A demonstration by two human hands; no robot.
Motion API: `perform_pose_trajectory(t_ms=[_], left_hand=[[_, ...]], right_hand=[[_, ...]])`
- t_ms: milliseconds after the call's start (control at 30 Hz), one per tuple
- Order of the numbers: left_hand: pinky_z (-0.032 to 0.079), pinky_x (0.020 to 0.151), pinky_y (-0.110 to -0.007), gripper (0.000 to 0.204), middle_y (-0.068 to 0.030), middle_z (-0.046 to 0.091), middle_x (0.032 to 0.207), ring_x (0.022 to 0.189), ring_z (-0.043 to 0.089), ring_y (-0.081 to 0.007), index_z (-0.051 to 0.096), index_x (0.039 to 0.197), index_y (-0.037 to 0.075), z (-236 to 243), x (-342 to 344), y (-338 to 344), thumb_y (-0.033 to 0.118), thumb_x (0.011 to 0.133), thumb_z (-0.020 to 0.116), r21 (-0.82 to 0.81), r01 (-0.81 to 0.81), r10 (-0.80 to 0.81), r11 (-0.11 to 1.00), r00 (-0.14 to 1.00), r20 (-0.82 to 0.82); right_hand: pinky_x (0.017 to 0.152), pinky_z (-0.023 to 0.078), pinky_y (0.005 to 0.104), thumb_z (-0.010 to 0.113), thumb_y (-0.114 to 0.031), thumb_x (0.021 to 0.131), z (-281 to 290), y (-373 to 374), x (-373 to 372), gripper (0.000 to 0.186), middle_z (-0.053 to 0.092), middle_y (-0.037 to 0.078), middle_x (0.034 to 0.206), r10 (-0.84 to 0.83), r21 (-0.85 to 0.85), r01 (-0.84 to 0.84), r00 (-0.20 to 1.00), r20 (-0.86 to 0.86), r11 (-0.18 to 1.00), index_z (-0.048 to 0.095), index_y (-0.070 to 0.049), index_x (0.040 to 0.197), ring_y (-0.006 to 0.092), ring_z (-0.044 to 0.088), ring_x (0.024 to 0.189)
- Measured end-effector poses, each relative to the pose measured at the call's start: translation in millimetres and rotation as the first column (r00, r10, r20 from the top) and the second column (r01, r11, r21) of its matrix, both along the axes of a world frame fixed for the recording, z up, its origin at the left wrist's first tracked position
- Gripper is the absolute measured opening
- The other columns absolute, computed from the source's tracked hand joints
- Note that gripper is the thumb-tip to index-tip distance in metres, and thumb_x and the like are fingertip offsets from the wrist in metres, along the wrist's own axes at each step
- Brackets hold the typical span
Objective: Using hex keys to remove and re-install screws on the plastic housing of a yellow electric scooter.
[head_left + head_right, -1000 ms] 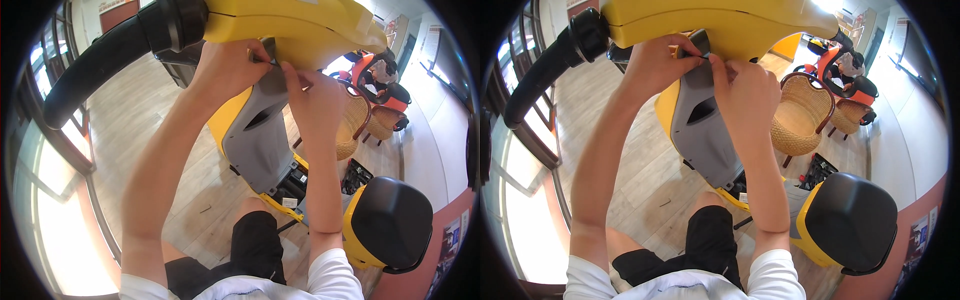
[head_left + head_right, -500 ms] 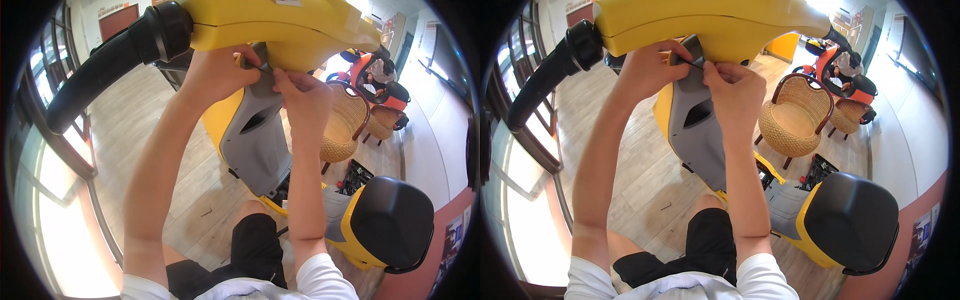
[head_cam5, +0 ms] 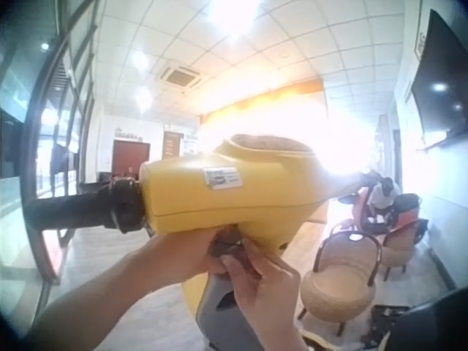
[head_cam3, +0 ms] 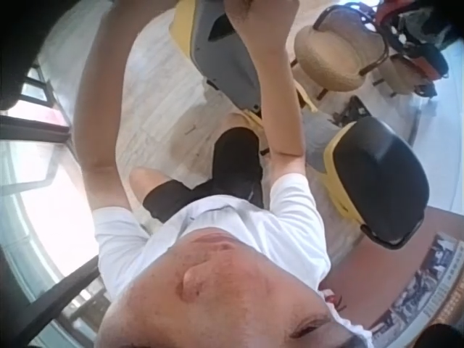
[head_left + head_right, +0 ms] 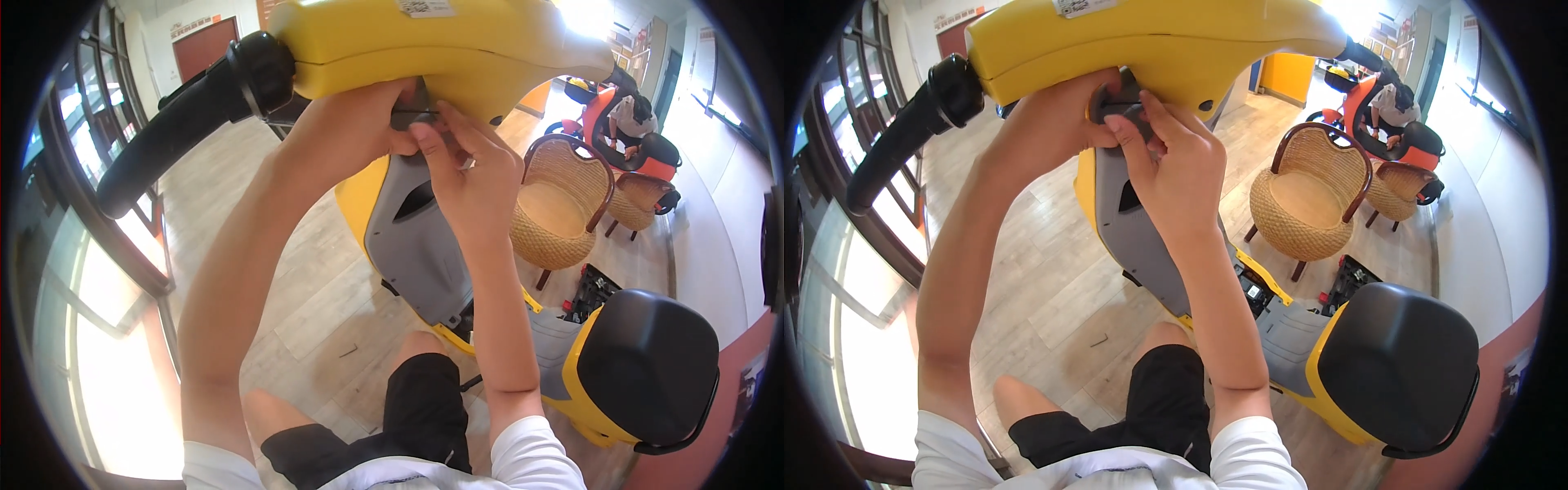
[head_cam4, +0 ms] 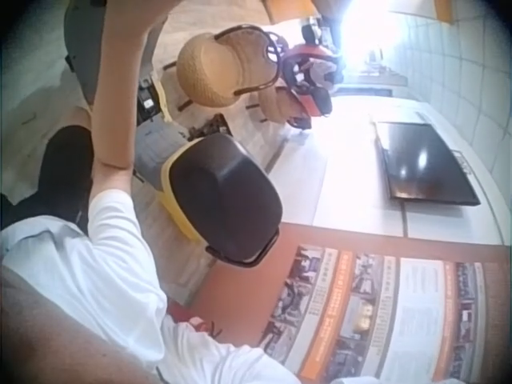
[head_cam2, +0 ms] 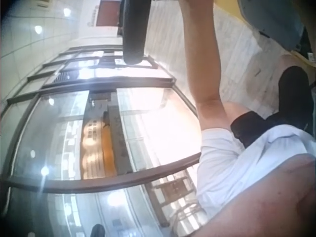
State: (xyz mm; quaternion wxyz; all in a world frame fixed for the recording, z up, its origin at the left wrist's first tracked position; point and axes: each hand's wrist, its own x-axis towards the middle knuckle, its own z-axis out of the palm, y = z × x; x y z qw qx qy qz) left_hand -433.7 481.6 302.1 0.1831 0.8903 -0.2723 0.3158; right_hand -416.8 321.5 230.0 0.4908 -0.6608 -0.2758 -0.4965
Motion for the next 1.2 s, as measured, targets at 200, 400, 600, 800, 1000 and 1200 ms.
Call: perform_pose_trajectory(t_ms=[200, 400, 600, 800, 1000, 1200], left_hand=[[0.054, 0.088, -0.039, 0.048, -0.0149, 0.066, 0.108, 0.093, 0.068, -0.0323, 0.058, 0.12, 0.004, -12.0, -3.2, -6.8, 0.01, 0.075, 0.073, 0.099, -0.093, 0.066, 0.991, 0.967, 0.247], [0.053, 0.102, -0.041, 0.049, -0.0152, 0.069, 0.11, 0.099, 0.071, -0.0323, 0.057, 0.125, 0.004, -13.4, -1.0, -10.2, 0.006, 0.077, 0.067, -0.131, -0.104, 0.108, 0.986, 0.994, 0.024], [0.058, 0.087, -0.034, 0.021, -0.0118, 0.071, 0.09, 0.079, 0.071, -0.021, 0.068, 0.103, -0.001, -9.7, 2.4, -16.0, 0.003, 0.083, 0.064, -0.078, -0.241, 0.234, 0.967, 0.968, -0.095], [0.057, 0.076, -0.031, 0.011, -0.0081, 0.069, 0.085, 0.077, 0.069, -0.0154, 0.071, 0.094, -0.001, -8.9, 6.8, -17.9, 0.003, 0.085, 0.066, -0.09, -0.323, 0.321, 0.942, 0.946, -0.035], [0.057, 0.085, -0.031, 0.02, -0.0081, 0.071, 0.094, 0.087, 0.071, -0.0169, 0.07, 0.103, 0.0, -7.2, 0.3, -23.7, 0.004, 0.083, 0.07, -0.166, -0.271, 0.261, 0.948, 0.962, -0.079], [0.055, 0.096, -0.036, 0.033, -0.0118, 0.071, 0.111, 0.104, 0.07, -0.0218, 0.065, 0.113, -0.003, -16.6, -2.0, -22.9, 0.004, 0.08, 0.071, -0.328, -0.289, 0.275, 0.899, 0.957, -0.091]], right_hand=[[0.063, 0.053, 0.0343, 0.071, -0.009, 0.086, 6.8, -5.0, 0.0, 0.018, 0.071, 0.016, 0.079, 0.002, 0.035, 0.002, 0.995, -0.101, 0.999, 0.074, -0.003, 0.103, 0.0297, 0.067, 0.065], [0.065, 0.054, 0.0347, 0.067, 0.0, 0.079, 0.0, -22.3, 20.7, 0.017, 0.072, 0.009, 0.095, -0.131, -0.258, 0.19, 0.965, 0.229, 0.947, 0.074, -0.005, 0.094, 0.024, 0.069, 0.079], [0.06, 0.052, 0.0319, 0.073, -0.006, 0.079, -3.8, -22.3, 36.3, 0.012, 0.067, 0.002, 0.094, -0.059, -0.198, 0.141, 0.927, 0.371, 0.97, 0.073, -0.006, 0.09, 0.0179, 0.067, 0.076], [0.054, 0.049, 0.0304, 0.079, -0.016, 0.081, -9.4, -24.7, 29.5, 0.013, 0.066, 0.0, 0.085, -0.034, -0.155, 0.042, 0.998, 0.059, 0.987, 0.071, -0.008, 0.087, 0.0192, 0.064, 0.063], [0.055, 0.05, 0.0297, 0.077, -0.01, 0.081, -5.3, -12.6, 36.0, 0.012, 0.07, 0.003, 0.079, 0.001, -0.015, 0.002, 0.986, 0.166, 1.0, 0.072, -0.008, 0.093, 0.0211, 0.065, 0.061], [0.058, 0.053, 0.0262, 0.075, -0.001, 0.076, -8.4, -6.3, 40.4, 0.014, 0.073, 0.008, 0.087, 0.068, 0.079, -0.086, 0.976, 0.205, 0.993, 0.073, -0.006, 0.089, 0.0215, 0.068, 0.065]])
